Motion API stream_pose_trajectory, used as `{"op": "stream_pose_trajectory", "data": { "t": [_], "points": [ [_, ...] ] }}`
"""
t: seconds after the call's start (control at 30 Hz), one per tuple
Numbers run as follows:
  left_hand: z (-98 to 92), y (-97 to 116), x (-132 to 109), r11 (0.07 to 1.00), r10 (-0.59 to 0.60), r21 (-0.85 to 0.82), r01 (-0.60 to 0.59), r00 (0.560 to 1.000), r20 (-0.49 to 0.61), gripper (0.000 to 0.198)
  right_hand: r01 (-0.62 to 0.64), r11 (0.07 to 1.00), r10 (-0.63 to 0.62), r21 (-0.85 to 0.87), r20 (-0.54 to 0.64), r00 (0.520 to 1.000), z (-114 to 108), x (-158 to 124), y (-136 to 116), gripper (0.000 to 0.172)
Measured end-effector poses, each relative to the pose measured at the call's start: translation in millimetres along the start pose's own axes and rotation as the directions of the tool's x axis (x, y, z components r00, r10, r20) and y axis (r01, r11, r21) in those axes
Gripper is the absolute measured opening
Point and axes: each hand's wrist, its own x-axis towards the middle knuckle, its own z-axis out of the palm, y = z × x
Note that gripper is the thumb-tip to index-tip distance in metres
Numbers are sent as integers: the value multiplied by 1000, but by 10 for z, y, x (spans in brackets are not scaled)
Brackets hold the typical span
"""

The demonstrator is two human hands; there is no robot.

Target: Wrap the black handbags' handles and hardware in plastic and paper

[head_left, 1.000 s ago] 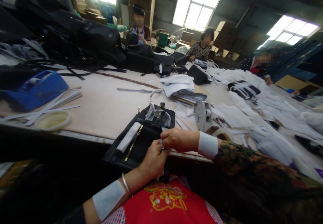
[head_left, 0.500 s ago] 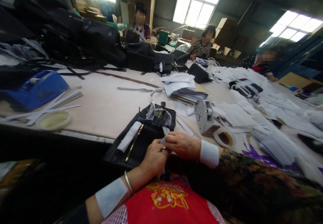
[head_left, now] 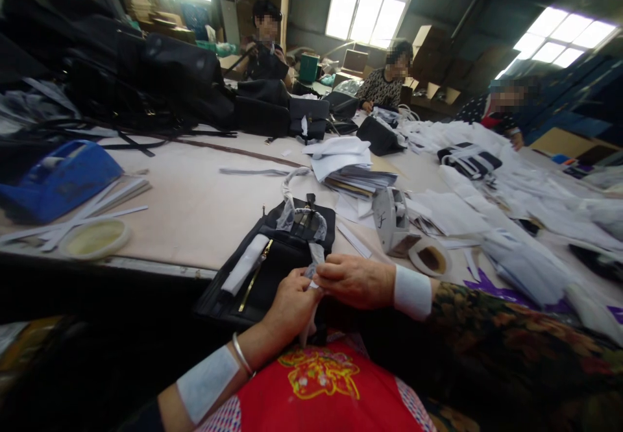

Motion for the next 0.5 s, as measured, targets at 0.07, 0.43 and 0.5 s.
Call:
{"op": "stream_pose_trajectory", "data": {
  "t": [0.07, 0.43, 0.5],
  "points": [
    [-19, 24, -15, 1000, 9, 4, -9, 1000, 18, 33, -25, 1000, 25, -4, -42, 999, 18, -43, -26, 22],
    [-36, 59, -40, 996, -16, -85, 18, 1000, 26, 43, -122, 992, 108, -27, -308, 945, 195, -147, -83, 19],
    [-24, 40, -34, 996, -34, -76, 35, 999, 14, 45, -185, 980, 197, 69, -421, 885, 257, -152, -146, 19]
  ]
}}
